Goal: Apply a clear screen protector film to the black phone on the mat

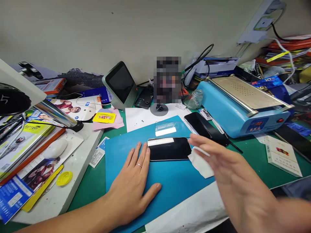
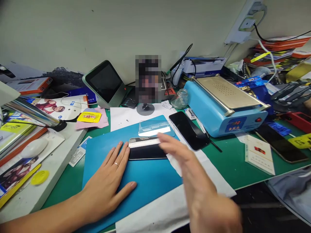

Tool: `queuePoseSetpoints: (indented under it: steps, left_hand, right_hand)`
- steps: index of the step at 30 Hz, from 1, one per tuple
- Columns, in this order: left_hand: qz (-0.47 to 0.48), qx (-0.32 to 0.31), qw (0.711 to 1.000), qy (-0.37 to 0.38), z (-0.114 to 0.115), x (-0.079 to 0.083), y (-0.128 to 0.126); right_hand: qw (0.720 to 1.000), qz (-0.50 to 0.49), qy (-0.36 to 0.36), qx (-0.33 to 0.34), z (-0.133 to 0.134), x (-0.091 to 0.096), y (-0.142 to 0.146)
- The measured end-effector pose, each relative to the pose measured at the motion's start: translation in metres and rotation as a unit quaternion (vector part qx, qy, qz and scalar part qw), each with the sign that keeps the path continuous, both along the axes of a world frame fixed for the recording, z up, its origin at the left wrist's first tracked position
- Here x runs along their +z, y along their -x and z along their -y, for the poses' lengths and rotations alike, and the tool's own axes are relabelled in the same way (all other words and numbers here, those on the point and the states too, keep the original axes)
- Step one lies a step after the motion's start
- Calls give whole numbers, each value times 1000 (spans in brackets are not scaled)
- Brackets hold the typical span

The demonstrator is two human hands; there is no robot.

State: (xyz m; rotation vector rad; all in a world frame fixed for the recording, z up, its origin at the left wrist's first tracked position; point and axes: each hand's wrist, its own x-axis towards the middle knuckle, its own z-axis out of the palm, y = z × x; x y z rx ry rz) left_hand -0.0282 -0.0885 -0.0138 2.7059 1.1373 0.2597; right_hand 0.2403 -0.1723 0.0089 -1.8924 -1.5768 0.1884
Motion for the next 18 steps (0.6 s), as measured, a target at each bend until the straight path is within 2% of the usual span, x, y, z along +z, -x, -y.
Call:
queuePoseSetpoints:
  steps: [2, 5, 9, 11, 16, 18]
  left_hand:
    - [-20, -2, 1000, 2, 0, 4, 0]
    - [-22, 0, 1000, 1, 0, 5, -1]
    - [0, -11, 1000, -17, -1, 1, -2]
    - [18, -22, 999, -30, -3, -1, -2]
    - [47, -24, 998, -25, -4, -2, -3]
    - [49, -22, 998, -14, -2, 0, -3]
  right_hand:
    - [1000, -25, 6, 1, -25, 12, 6]
    - [999, -2, 44, -12, -39, 9, 15]
    - [997, 51, 52, 16, -36, -9, 18]
    - [997, 63, 43, 8, -33, -15, 17]
    - [995, 84, -1, 45, -31, -17, 21]
    - [995, 88, -12, 36, -32, -16, 22]
